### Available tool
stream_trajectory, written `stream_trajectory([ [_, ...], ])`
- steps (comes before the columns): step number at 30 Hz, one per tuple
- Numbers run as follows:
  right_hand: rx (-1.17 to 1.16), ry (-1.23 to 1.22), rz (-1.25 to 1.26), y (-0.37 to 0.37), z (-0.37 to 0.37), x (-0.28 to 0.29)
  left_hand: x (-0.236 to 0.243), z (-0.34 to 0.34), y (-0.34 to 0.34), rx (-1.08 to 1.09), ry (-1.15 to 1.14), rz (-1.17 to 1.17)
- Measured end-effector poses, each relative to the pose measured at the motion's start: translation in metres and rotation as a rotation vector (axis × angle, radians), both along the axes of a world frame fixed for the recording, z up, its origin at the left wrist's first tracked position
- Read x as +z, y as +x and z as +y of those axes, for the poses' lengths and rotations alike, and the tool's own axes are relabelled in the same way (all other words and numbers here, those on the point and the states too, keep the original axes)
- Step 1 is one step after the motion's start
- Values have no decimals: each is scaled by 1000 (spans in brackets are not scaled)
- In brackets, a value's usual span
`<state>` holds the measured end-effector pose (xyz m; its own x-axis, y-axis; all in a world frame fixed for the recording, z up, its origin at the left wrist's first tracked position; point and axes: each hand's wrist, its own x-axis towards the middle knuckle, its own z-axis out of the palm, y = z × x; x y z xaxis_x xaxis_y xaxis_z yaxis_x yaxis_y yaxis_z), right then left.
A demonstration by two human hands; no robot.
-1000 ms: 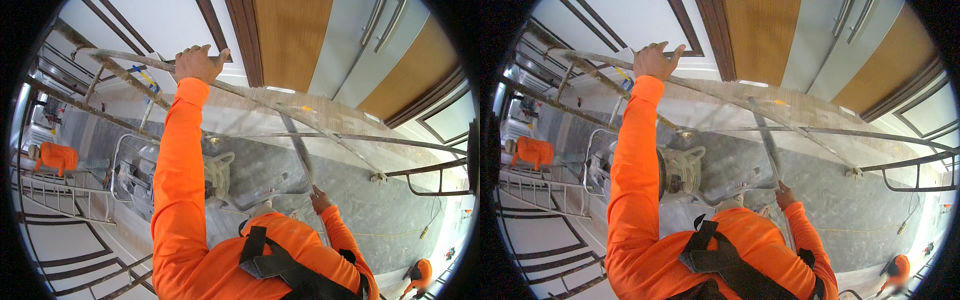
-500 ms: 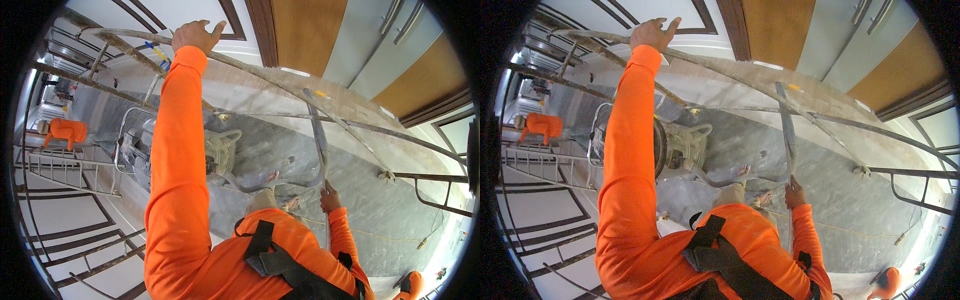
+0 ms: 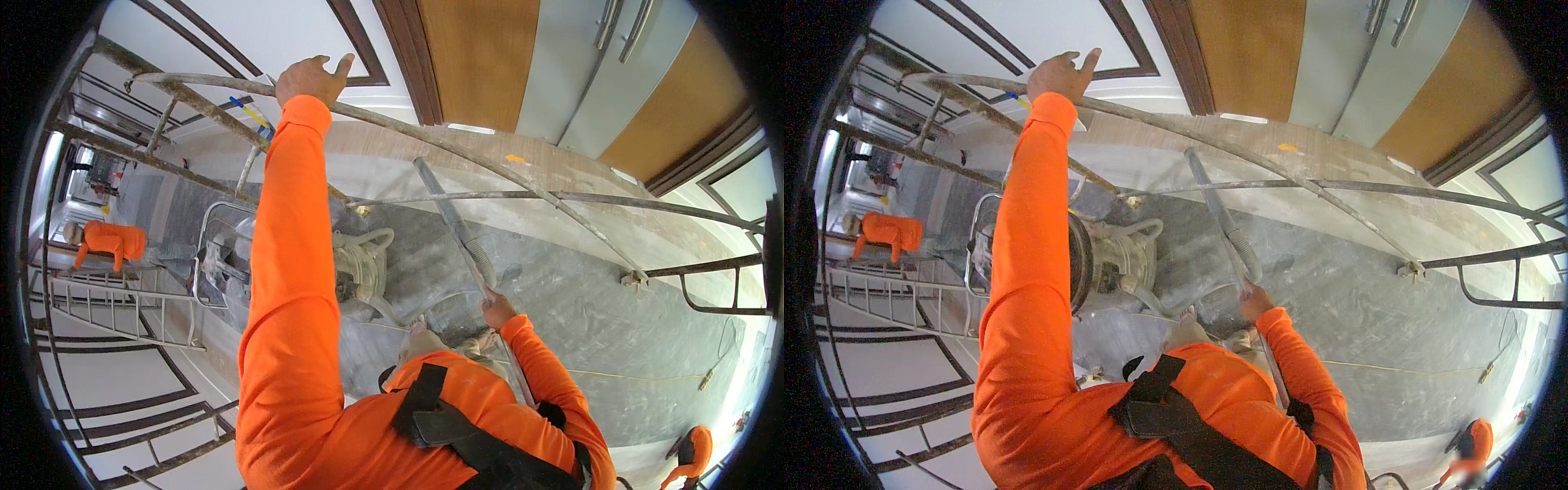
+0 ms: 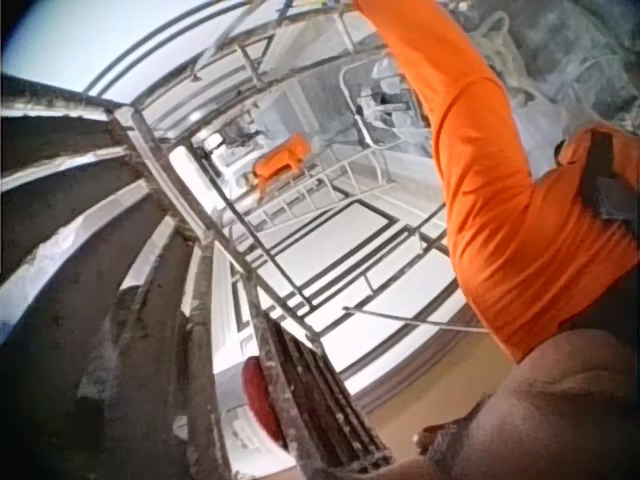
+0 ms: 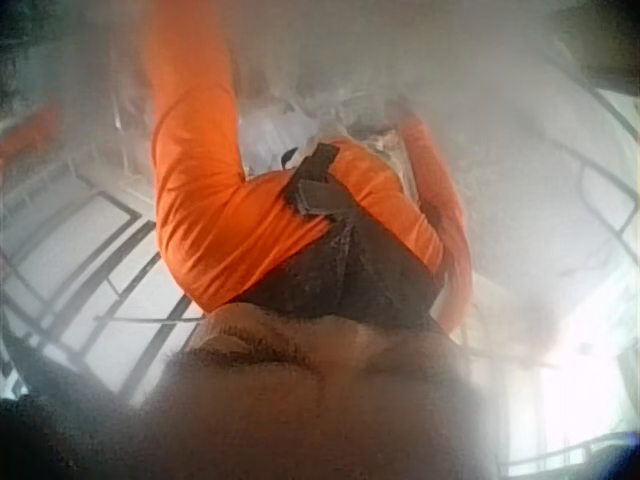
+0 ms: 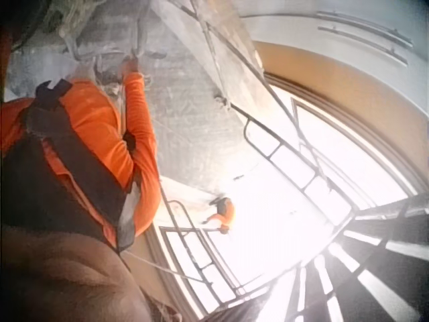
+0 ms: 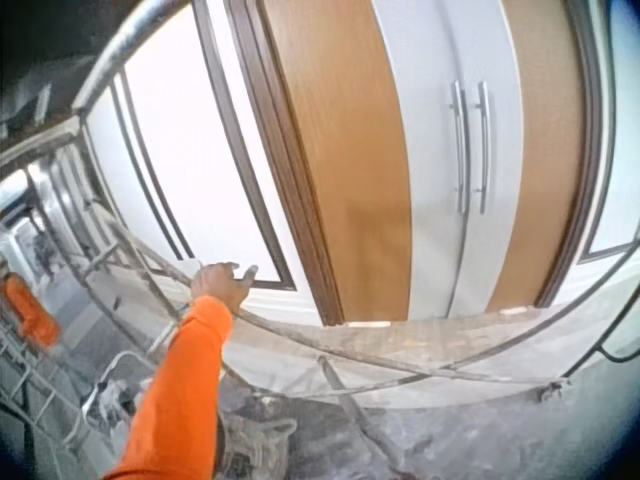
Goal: The person stands on scaffolding and uses a long-handled squeegee tool to spread a gray leveling compound across a floor, while a vacuum unit sits nearby.
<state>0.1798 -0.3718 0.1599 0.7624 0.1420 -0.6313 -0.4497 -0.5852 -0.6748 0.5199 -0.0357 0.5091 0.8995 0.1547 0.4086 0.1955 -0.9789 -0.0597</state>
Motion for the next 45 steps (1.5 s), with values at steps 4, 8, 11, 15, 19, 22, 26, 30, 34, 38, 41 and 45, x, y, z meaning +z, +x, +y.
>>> stream_trajectory([
  [4, 11, 10, -135, -22, 6, -2, 8, 2, -6, -19, -39, 13],
  [8, -108, -62, -21, -47, 9, 10, 8, 3, -12, -66, -37, 65],
  [11, -283, -54, 0, -72, 1, -6, 7, 5, -15, -106, -10, 61],
  [15, -472, -74, 59, -90, -6, 5, 3, 9, -14, -116, 12, 83],
  [19, -620, -41, 147, -102, -20, 17, 6, 10, -12, -129, 23, 105],
  [22, -702, 31, 210, -102, -19, 31, 2, 11, -10, -139, 9, 90],
  [26, -671, 83, 157, -95, -14, 20, 3, 8, -13, -175, 44, 11],
  [30, -550, 11, 131, -59, 12, 12, -4, 20, -13, -174, 55, -33],
  [34, -369, -15, -102, -27, 1, -43, 3, 8, -14, -156, 22, -21],
  [38, -356, 18, -103, 3, -17, -80, 9, 8, -15, -138, -7, -7],
  [41, -522, 52, 112, 25, -3, -24, 17, 7, -22, -92, -58, 115],
  [45, -587, 156, 238, 42, -7, 0, 6, 11, -15, -132, -13, -33],
])
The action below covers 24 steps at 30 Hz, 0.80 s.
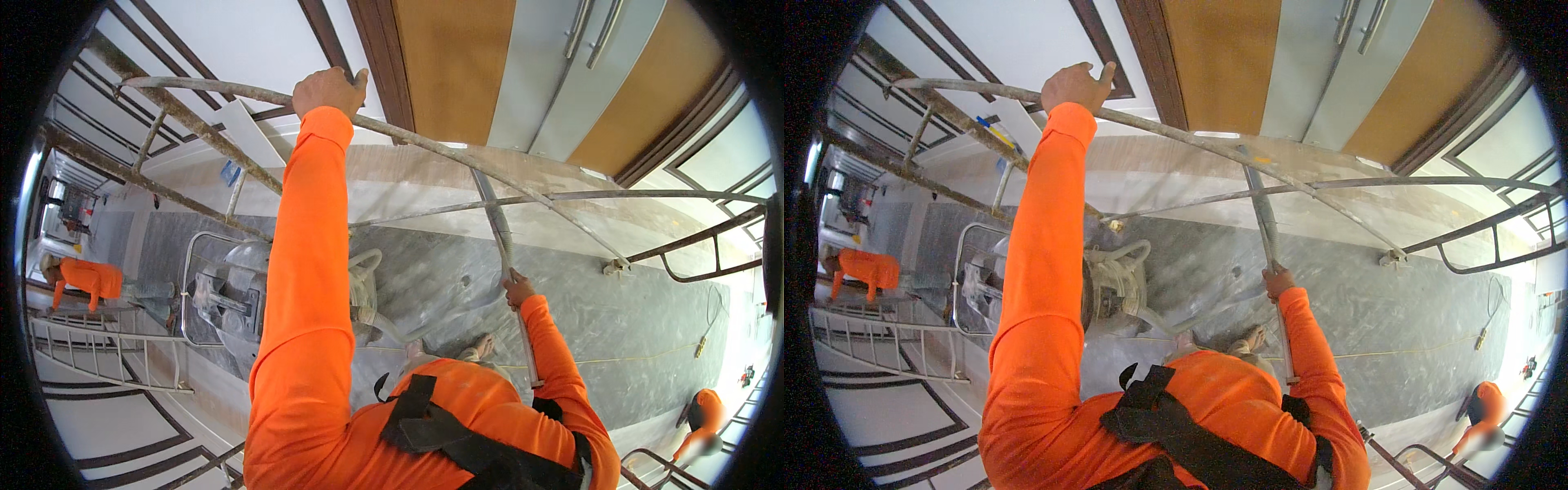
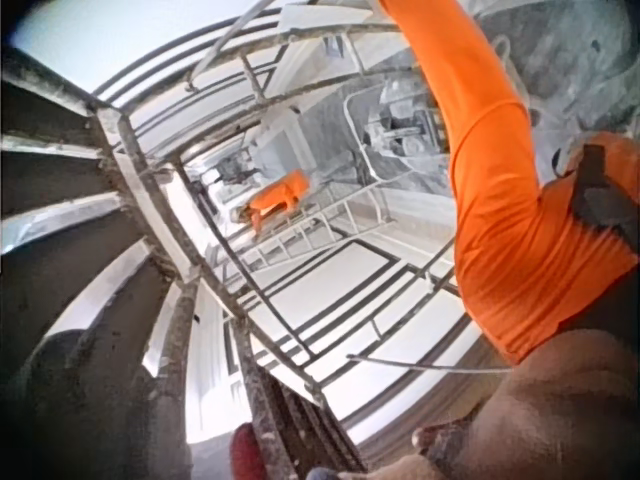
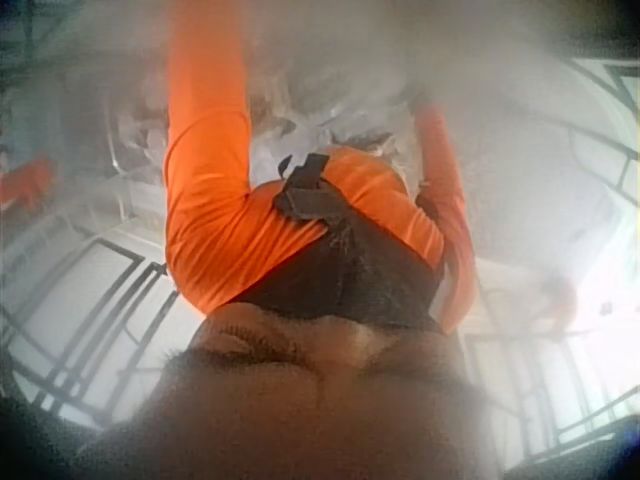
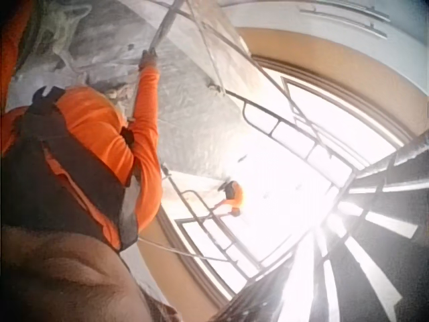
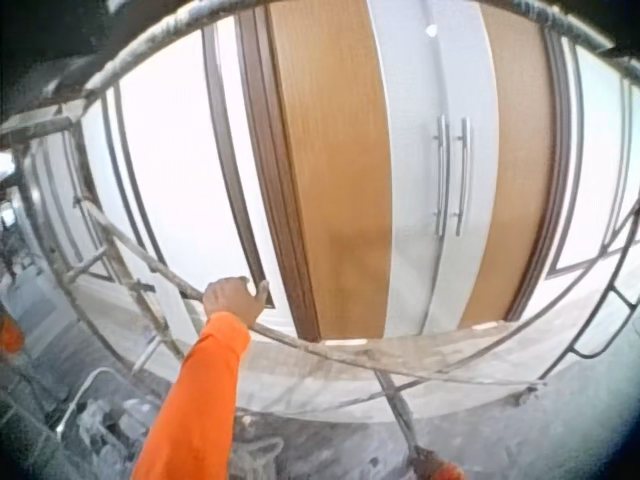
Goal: The person stands on scaffolding and uses a long-handled squeegee tool to spread a gray leveling compound across a floor, while a vacuum unit sits nearby.
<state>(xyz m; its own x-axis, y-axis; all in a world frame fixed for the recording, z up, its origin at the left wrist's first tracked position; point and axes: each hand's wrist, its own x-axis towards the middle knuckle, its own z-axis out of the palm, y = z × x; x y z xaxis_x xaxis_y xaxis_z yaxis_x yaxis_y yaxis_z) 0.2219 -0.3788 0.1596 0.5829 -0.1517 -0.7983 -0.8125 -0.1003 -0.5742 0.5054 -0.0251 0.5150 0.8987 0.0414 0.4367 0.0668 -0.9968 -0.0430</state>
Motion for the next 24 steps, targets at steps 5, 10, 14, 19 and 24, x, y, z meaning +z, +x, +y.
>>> stream_trajectory([
  [5, 45, -46, -87, -54, -16, -8, 5, -5, 0, 21, -48, 136],
  [10, 75, -64, -8, -115, -12, 20, 2, 0, -1, 33, -60, 93],
  [14, 57, -92, 20, -132, -5, 19, -1, -1, 4, 22, -42, 91],
  [19, 100, -87, -60, -94, -10, -11, 5, -3, 1, 14, -54, 86],
  [24, 101, -35, -25, -61, 4, 14, 1, 4, 3, 8, -13, 73],
])
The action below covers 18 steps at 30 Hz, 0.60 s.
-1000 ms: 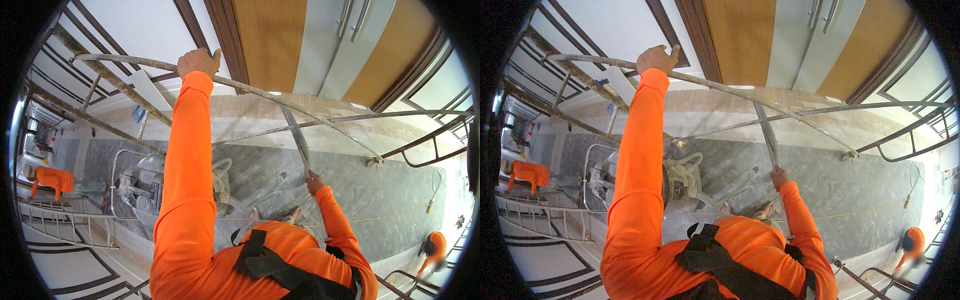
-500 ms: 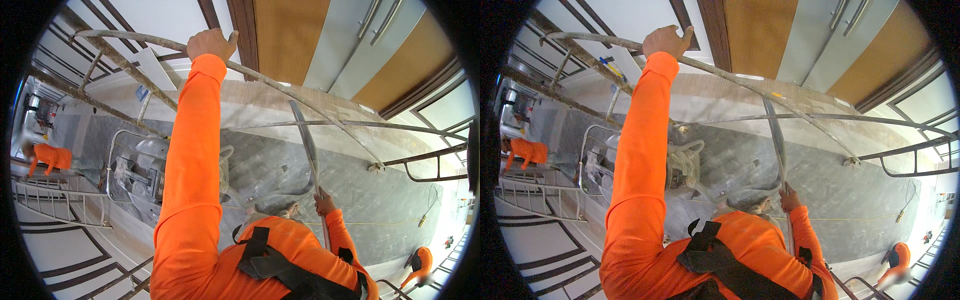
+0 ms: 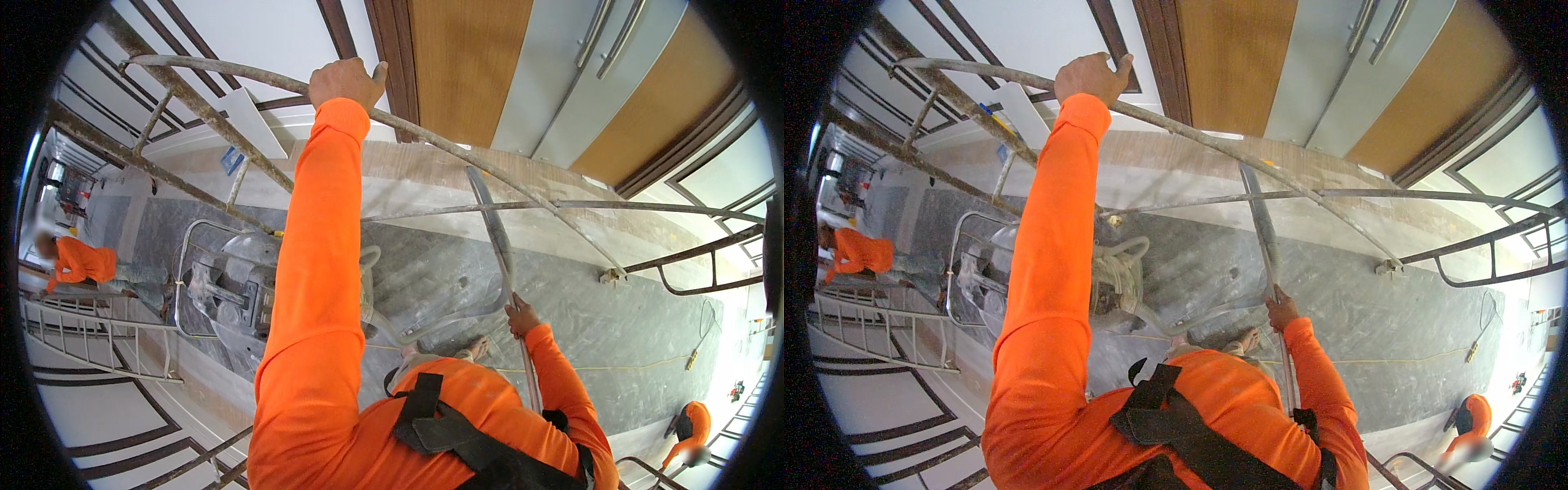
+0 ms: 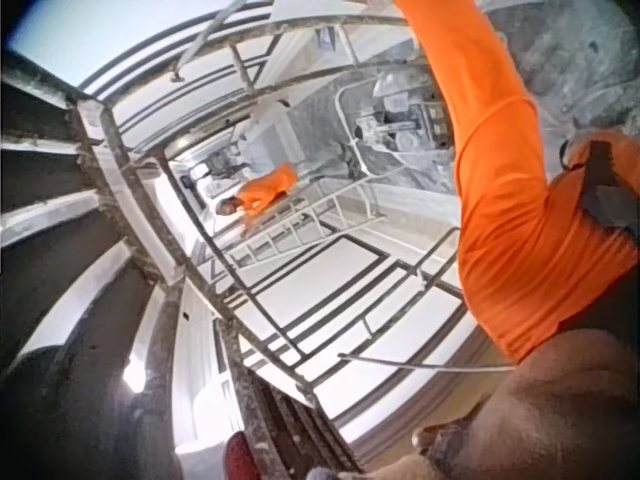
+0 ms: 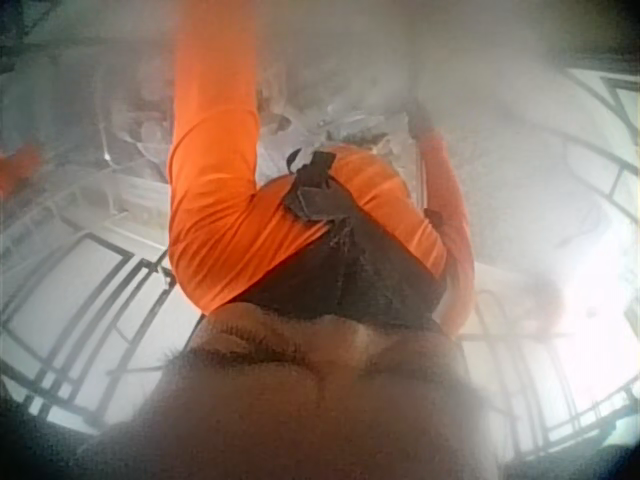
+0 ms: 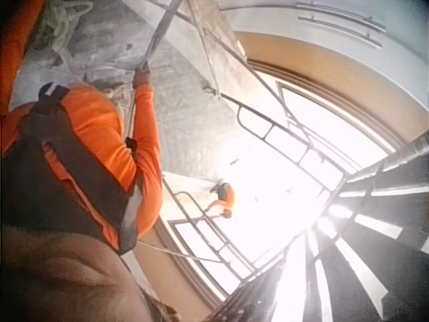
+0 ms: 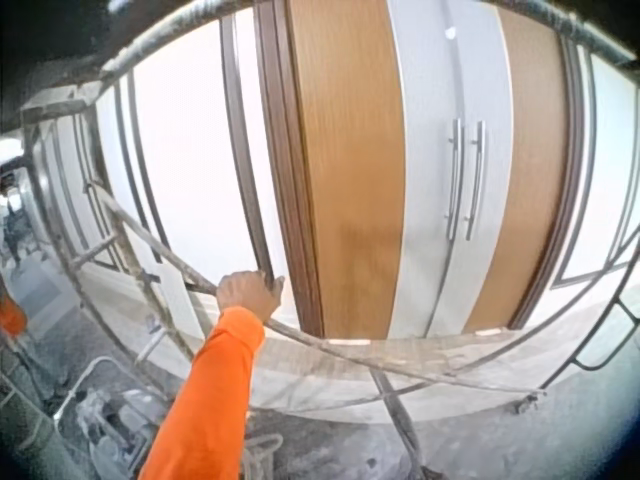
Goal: The person stands on scaffolding and uses a long-handled squeegee tool to spread a gray leveling compound across a floor, while a vacuum unit sits nearby.
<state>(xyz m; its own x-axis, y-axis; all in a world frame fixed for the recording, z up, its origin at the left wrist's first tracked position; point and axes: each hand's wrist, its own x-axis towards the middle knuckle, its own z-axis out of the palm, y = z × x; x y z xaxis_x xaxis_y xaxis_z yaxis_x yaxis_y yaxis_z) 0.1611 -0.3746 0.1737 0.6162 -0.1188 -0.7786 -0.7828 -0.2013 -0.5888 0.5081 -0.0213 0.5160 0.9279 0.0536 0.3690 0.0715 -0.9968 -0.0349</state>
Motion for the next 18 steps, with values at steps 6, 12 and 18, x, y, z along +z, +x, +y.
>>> stream_trajectory([
  [6, -82, 156, 88, -14, -12, 64, -6, -2, 3, -13, -14, -37],
  [12, -80, 194, 21, 21, -12, 35, -6, -3, 6, -8, -28, -28],
  [18, -92, 257, -9, 53, -21, -3, -7, -1, 9, 2, -6, -46],
])
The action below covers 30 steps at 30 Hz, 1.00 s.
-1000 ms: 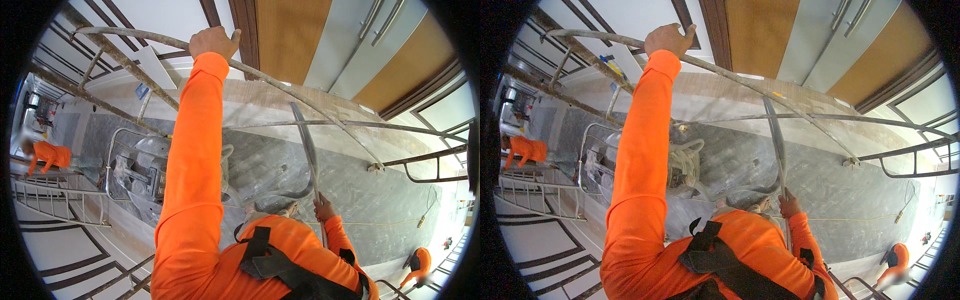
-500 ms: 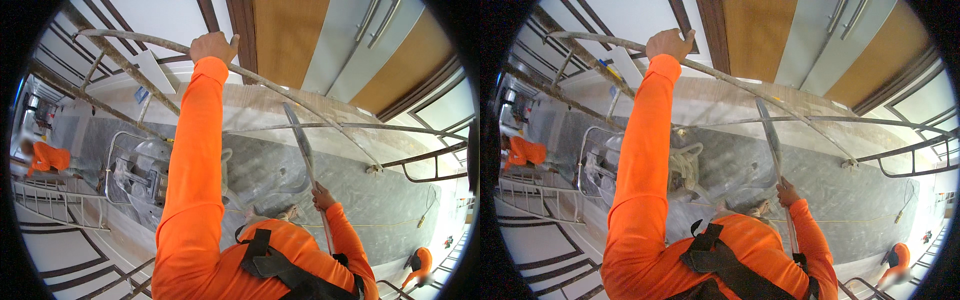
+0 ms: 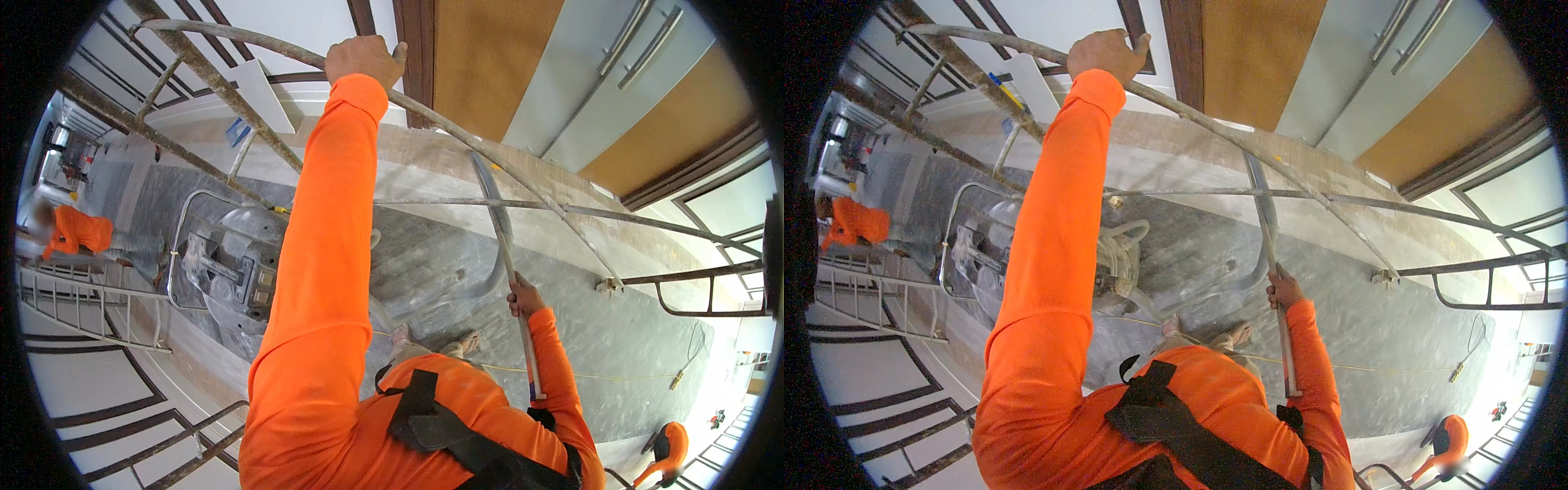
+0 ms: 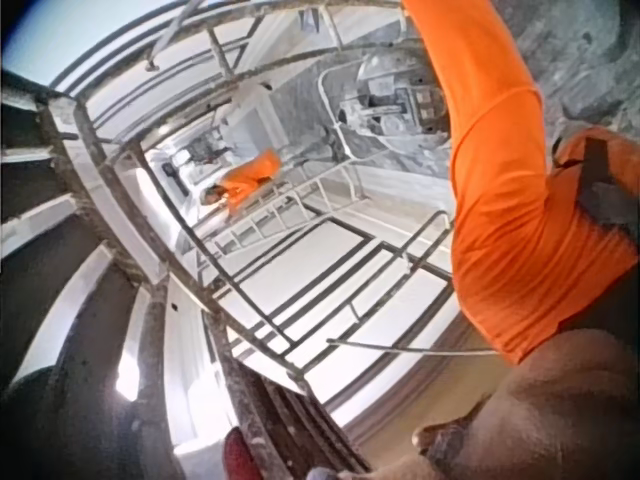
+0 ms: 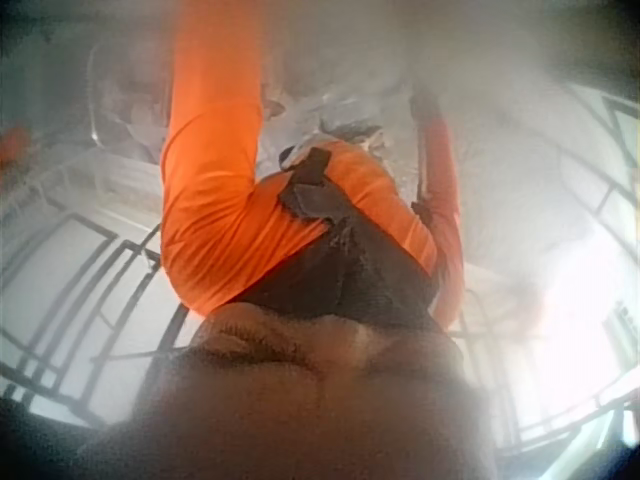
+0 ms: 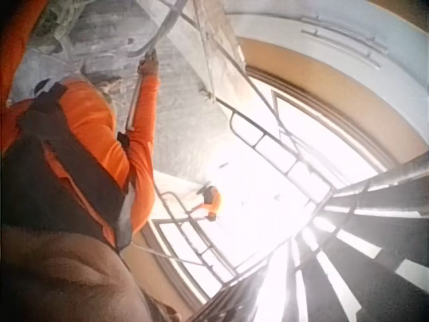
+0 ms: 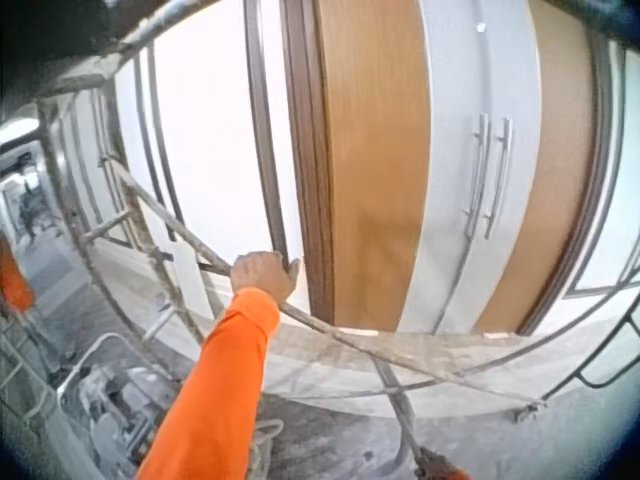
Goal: The person stands on scaffolding and uses a long-handled squeegee tool to spread a gray leveling compound across a floor, while a vacuum unit sits nearby.
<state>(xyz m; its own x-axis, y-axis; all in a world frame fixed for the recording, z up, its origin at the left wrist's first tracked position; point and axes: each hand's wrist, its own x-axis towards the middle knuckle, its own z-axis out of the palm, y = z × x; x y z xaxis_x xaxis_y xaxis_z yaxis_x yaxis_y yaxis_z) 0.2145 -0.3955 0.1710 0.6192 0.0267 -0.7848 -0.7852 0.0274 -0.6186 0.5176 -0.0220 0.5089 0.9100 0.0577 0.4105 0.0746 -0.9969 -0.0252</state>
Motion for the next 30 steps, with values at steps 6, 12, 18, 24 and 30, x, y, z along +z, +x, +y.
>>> stream_trajectory([
  [6, 46, -71, 59, -59, 5, 38, -6, -1, -1, 4, 6, -69],
  [12, 156, -79, 33, -51, 15, 33, -3, -2, -4, -12, -5, -85],
  [18, 96, -25, -24, 2, 30, -12, -3, 0, 1, -17, 10, -118],
  [24, 219, -102, -15, -3, 35, 2, 3, -2, -2, 35, -18, 22],
  [30, 214, -95, -9, -8, 30, 6, -1, -1, -5, 7, -20, -45],
])
